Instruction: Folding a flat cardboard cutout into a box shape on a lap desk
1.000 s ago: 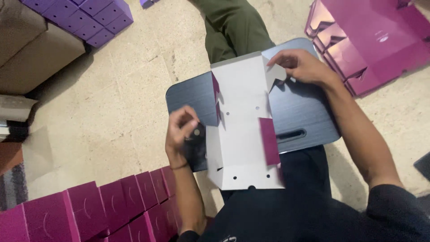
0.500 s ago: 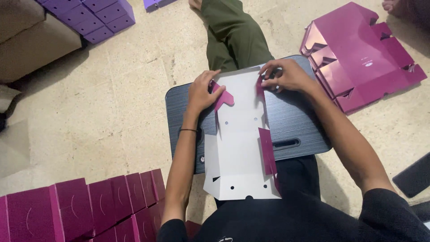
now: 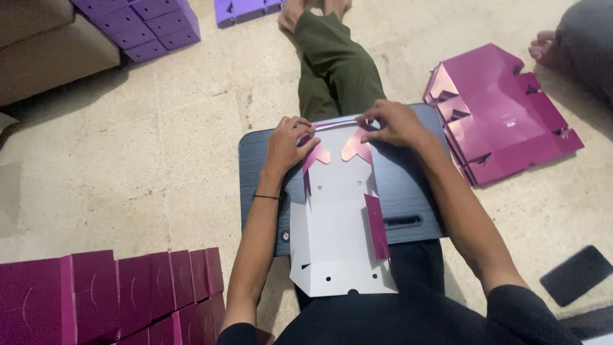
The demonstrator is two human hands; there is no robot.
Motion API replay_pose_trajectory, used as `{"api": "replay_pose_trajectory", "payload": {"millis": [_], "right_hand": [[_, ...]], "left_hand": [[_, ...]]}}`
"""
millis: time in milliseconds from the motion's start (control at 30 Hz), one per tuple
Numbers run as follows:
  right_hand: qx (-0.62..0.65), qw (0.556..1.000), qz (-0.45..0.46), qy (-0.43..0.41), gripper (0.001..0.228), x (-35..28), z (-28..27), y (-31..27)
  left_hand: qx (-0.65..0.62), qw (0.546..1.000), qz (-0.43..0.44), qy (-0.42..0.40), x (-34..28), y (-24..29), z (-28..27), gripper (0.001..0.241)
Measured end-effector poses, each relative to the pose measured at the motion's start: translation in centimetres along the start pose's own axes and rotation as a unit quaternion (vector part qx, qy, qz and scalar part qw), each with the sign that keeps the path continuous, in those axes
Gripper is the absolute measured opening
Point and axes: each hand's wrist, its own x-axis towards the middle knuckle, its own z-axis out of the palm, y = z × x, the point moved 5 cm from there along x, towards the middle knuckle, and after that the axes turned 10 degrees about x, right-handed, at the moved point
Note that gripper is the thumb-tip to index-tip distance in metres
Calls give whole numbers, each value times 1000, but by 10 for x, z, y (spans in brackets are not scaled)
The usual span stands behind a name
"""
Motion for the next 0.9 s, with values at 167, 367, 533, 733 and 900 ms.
{"api": "replay_pose_trajectory", "payload": {"millis": [167, 367, 533, 733, 900], "right_hand": [[-48, 996, -49, 57, 25, -6, 9, -4], [-132, 981, -79, 119, 18, -6, 32, -21], [-127, 983, -92, 95, 27, -4, 38, -25], [-196, 964, -128, 128, 14, -1, 49, -13], [-175, 940, -191, 223, 9, -5, 42, -22]], "left_hand": [[11, 1000, 13, 12, -1, -2, 3, 13], [-36, 999, 28, 29, -4, 3, -2, 9], [-90, 995, 8, 40, -3, 7, -4, 9], [-122, 991, -8, 45, -4, 7, 1, 10], [-131, 986, -89, 53, -5, 8, -11, 36]]}}
